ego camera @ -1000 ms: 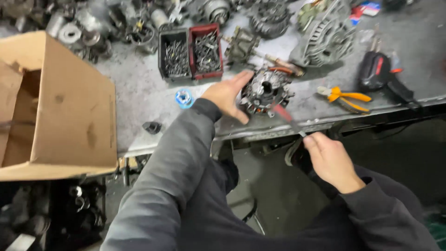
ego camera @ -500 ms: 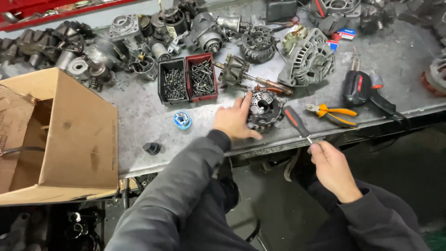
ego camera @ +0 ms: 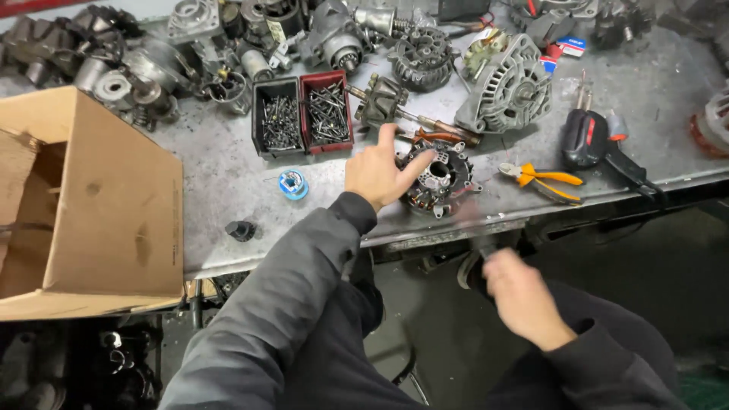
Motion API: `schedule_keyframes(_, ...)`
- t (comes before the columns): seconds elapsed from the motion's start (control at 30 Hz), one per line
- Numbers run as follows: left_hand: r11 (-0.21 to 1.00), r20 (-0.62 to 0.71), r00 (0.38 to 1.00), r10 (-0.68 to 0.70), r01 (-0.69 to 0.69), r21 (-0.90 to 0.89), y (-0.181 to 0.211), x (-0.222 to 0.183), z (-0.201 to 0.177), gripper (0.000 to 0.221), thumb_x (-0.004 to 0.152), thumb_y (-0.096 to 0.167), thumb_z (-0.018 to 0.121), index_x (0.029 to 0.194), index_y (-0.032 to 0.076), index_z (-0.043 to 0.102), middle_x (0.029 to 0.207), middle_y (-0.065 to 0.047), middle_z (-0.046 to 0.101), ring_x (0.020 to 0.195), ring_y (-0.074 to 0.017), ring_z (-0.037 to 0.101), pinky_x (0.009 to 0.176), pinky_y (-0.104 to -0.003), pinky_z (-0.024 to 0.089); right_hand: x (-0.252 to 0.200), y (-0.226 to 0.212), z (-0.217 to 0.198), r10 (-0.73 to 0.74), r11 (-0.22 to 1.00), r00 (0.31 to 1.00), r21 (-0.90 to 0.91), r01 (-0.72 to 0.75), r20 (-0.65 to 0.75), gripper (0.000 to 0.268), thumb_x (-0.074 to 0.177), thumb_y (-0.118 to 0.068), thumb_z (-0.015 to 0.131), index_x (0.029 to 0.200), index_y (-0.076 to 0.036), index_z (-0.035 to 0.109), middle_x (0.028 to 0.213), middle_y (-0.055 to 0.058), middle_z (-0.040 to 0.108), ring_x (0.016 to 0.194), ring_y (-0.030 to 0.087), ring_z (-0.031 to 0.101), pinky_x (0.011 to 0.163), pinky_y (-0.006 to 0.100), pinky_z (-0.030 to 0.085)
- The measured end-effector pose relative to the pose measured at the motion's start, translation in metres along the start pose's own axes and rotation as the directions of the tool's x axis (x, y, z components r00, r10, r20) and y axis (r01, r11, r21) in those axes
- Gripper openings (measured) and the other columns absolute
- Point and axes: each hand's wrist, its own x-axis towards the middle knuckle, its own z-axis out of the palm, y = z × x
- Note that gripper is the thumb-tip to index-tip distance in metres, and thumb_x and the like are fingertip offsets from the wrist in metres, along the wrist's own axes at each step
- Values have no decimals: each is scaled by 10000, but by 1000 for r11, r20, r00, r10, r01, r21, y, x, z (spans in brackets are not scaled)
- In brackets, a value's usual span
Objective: Disassembling and assembling various alternator components using hand tools on a workbench.
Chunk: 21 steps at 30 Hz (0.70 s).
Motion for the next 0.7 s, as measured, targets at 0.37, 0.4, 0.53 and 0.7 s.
schedule_keyframes(0.37, 988, 61, 998, 21, -11, -155, -20, 9, 4, 666, 877, 663, 611, 1208, 86, 645, 761, -162, 747, 747, -379, 727, 685, -495, 551, -12, -26, 1, -60, 796, 996, -598, 91, 72, 218, 1012, -267, 576, 1033, -68, 664, 732, 183, 684, 731, 409, 675, 603, 479, 502)
schedule_keyframes(0.4, 986, 88, 996, 16, -1, -168, -20, 7, 2, 636, 873, 656, 618, 1166, 92, 665, 757, -149, 751, 735, -369, 730, 678, -488, 553, -16, -35, 0, -189, 847, 982, -504, 172, 17, 201, 992, -239, 554, 1044, -63, 637, 717, 179, 677, 695, 395, 686, 586, 467, 517)
schedule_keyframes(0.53, 982, 130, 991, 27, -2, -190, -25, 8, 8, 584, 878, 659, 607, 1013, 100, 709, 771, -140, 752, 744, -358, 736, 694, -480, 560, -7, -12, -4, 113, 723, 990, -690, -25, 82, 189, 1038, -253, 559, 1008, -72, 603, 724, 224, 685, 733, 462, 655, 621, 562, 468)
schedule_keyframes(0.7, 988, 101, 993, 66, -52, -144, -23, 11, 11, 603, 874, 679, 615, 969, 88, 690, 778, -176, 738, 744, -397, 716, 687, -504, 549, -15, -33, -3, -155, 835, 988, -535, 129, -3, 156, 961, -229, 574, 1012, -85, 606, 698, 229, 659, 697, 446, 660, 579, 536, 494)
